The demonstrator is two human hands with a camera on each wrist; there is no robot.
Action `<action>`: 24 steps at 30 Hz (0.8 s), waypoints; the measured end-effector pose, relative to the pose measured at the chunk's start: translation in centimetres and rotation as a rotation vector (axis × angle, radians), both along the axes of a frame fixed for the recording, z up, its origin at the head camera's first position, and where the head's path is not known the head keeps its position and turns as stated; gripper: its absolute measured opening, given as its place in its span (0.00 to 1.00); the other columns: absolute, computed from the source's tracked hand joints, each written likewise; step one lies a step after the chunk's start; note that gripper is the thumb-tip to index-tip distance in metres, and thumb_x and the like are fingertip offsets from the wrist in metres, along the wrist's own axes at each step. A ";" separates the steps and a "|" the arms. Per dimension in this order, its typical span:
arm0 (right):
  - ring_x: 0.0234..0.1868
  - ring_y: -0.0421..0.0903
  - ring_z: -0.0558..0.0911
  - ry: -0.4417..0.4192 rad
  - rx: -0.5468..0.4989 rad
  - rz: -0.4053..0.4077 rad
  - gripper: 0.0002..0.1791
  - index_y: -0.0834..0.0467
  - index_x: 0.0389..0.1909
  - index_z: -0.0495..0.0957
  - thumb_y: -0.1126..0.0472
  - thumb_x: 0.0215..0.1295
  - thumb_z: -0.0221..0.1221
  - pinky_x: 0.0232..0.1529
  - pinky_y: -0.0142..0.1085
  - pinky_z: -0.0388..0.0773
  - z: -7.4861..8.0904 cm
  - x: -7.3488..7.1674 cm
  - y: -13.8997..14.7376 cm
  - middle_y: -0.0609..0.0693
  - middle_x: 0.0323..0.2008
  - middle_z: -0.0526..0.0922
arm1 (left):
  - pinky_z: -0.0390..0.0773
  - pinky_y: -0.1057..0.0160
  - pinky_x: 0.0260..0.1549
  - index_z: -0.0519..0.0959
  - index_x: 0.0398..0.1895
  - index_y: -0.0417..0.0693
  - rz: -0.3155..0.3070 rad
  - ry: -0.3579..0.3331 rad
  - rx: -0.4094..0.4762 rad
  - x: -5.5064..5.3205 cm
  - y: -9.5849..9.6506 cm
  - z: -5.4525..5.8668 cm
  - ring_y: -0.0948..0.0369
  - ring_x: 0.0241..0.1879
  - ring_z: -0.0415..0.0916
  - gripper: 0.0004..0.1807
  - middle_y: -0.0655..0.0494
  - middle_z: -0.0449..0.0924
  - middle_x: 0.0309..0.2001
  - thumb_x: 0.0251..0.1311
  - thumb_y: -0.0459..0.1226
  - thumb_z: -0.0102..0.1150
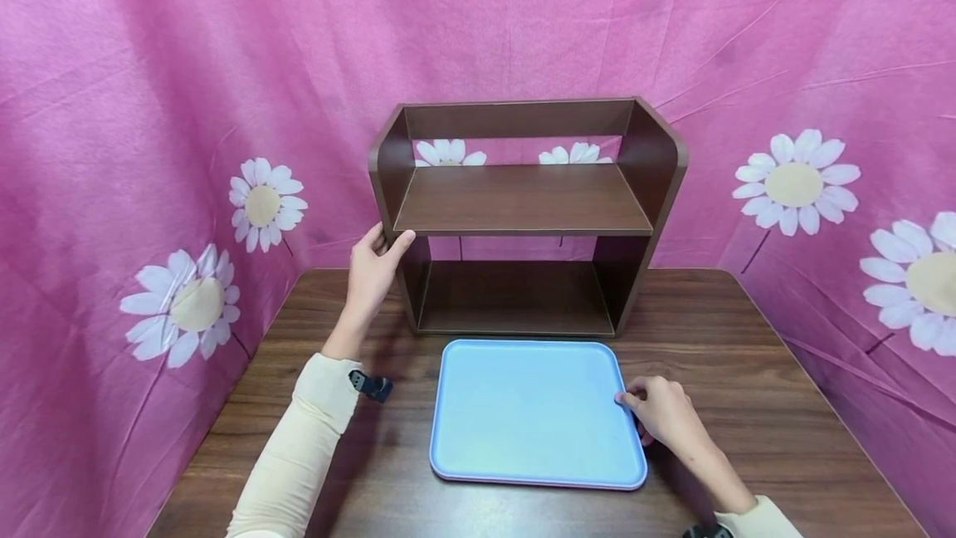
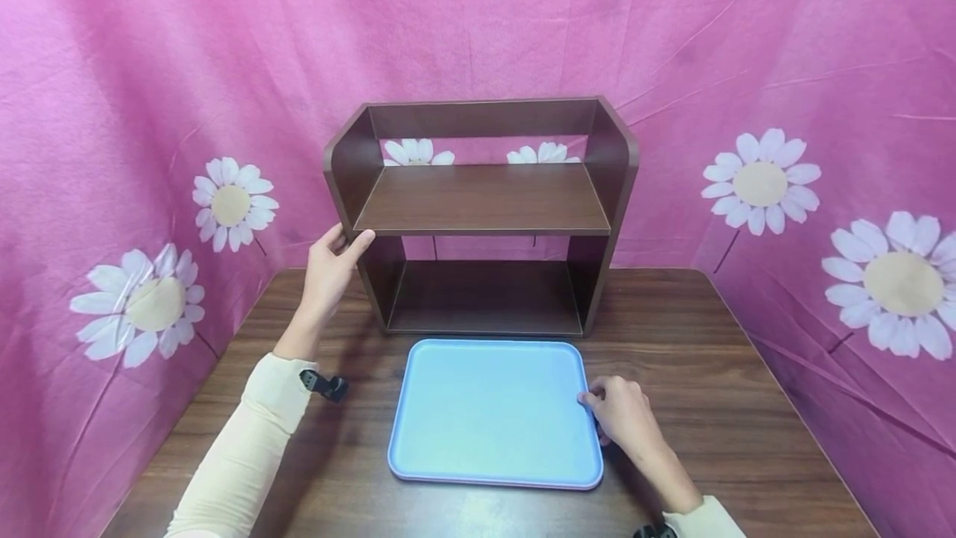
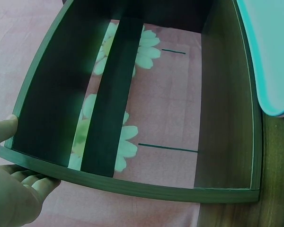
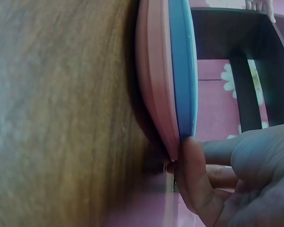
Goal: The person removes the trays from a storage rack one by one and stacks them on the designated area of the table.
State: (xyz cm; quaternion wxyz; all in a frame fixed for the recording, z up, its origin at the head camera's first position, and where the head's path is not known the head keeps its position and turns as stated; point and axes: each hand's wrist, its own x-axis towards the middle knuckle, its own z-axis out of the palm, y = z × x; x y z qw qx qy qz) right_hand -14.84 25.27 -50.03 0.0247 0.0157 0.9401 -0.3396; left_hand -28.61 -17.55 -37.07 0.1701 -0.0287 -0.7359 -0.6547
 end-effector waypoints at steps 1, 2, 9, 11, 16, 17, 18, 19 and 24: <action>0.10 0.42 0.79 -0.008 -0.007 -0.003 0.08 0.64 0.40 0.88 0.62 0.71 0.67 0.14 0.37 0.80 0.0 0.0 0.0 0.47 0.13 0.78 | 0.75 0.54 0.72 0.70 0.76 0.36 -0.002 -0.001 0.001 0.0 0.0 0.0 0.49 0.71 0.76 0.35 0.34 0.78 0.69 0.72 0.42 0.69; 0.10 0.42 0.79 -0.016 -0.010 -0.005 0.08 0.64 0.40 0.88 0.62 0.71 0.67 0.14 0.37 0.80 0.0 0.0 0.1 0.48 0.13 0.78 | 0.75 0.54 0.72 0.70 0.76 0.36 -0.003 -0.001 0.000 0.0 0.0 0.0 0.49 0.71 0.76 0.35 0.34 0.78 0.70 0.72 0.41 0.69; 0.10 0.42 0.79 -0.034 -0.029 -0.011 0.08 0.65 0.40 0.88 0.62 0.72 0.66 0.15 0.38 0.81 0.0 0.1 0.2 0.49 0.13 0.78 | 0.76 0.54 0.71 0.71 0.76 0.35 -0.006 0.005 0.006 0.1 0.1 0.0 0.49 0.70 0.77 0.35 0.34 0.78 0.69 0.71 0.42 0.70; 0.11 0.42 0.79 -0.036 -0.034 -0.007 0.09 0.65 0.40 0.88 0.62 0.72 0.66 0.15 0.38 0.81 0.0 0.1 0.3 0.49 0.13 0.78 | 0.77 0.54 0.70 0.71 0.76 0.36 -0.001 0.001 -0.001 0.0 0.1 0.0 0.49 0.70 0.77 0.35 0.35 0.79 0.68 0.71 0.42 0.70; 0.12 0.42 0.80 -0.037 -0.034 0.004 0.10 0.64 0.40 0.87 0.60 0.73 0.65 0.16 0.38 0.81 -0.1 0.1 0.5 0.48 0.14 0.79 | 0.79 0.53 0.69 0.72 0.75 0.38 0.005 -0.005 -0.027 0.0 0.0 0.0 0.50 0.68 0.79 0.34 0.36 0.81 0.67 0.71 0.43 0.69; 0.12 0.42 0.81 -0.037 -0.035 0.005 0.10 0.63 0.40 0.87 0.59 0.74 0.65 0.16 0.38 0.81 0.0 0.1 0.5 0.48 0.14 0.79 | 0.79 0.52 0.68 0.72 0.75 0.38 0.007 -0.005 -0.036 0.1 0.0 0.1 0.50 0.67 0.80 0.34 0.36 0.81 0.66 0.72 0.44 0.69; 0.13 0.42 0.81 -0.038 -0.036 0.008 0.11 0.63 0.40 0.87 0.58 0.74 0.65 0.17 0.38 0.81 0.0 0.1 0.6 0.47 0.14 0.79 | 0.79 0.52 0.69 0.73 0.75 0.38 0.008 -0.003 -0.045 0.2 0.0 0.0 0.50 0.67 0.80 0.34 0.36 0.81 0.67 0.72 0.44 0.69; 0.13 0.42 0.81 -0.039 -0.036 0.009 0.12 0.63 0.40 0.87 0.57 0.75 0.65 0.17 0.38 0.81 0.0 0.1 0.6 0.47 0.14 0.80 | 0.79 0.52 0.69 0.73 0.75 0.39 0.012 0.001 -0.057 0.3 -0.1 0.0 0.50 0.67 0.79 0.33 0.37 0.81 0.67 0.72 0.44 0.68; 0.16 0.43 0.82 -0.027 -0.033 0.007 0.10 0.60 0.37 0.87 0.57 0.75 0.64 0.18 0.37 0.81 0.3 0.0 1.2 0.47 0.18 0.82 | 0.77 0.52 0.70 0.72 0.75 0.38 0.044 0.024 -0.135 1.1 -0.3 -0.5 0.47 0.70 0.78 0.30 0.36 0.79 0.69 0.75 0.41 0.65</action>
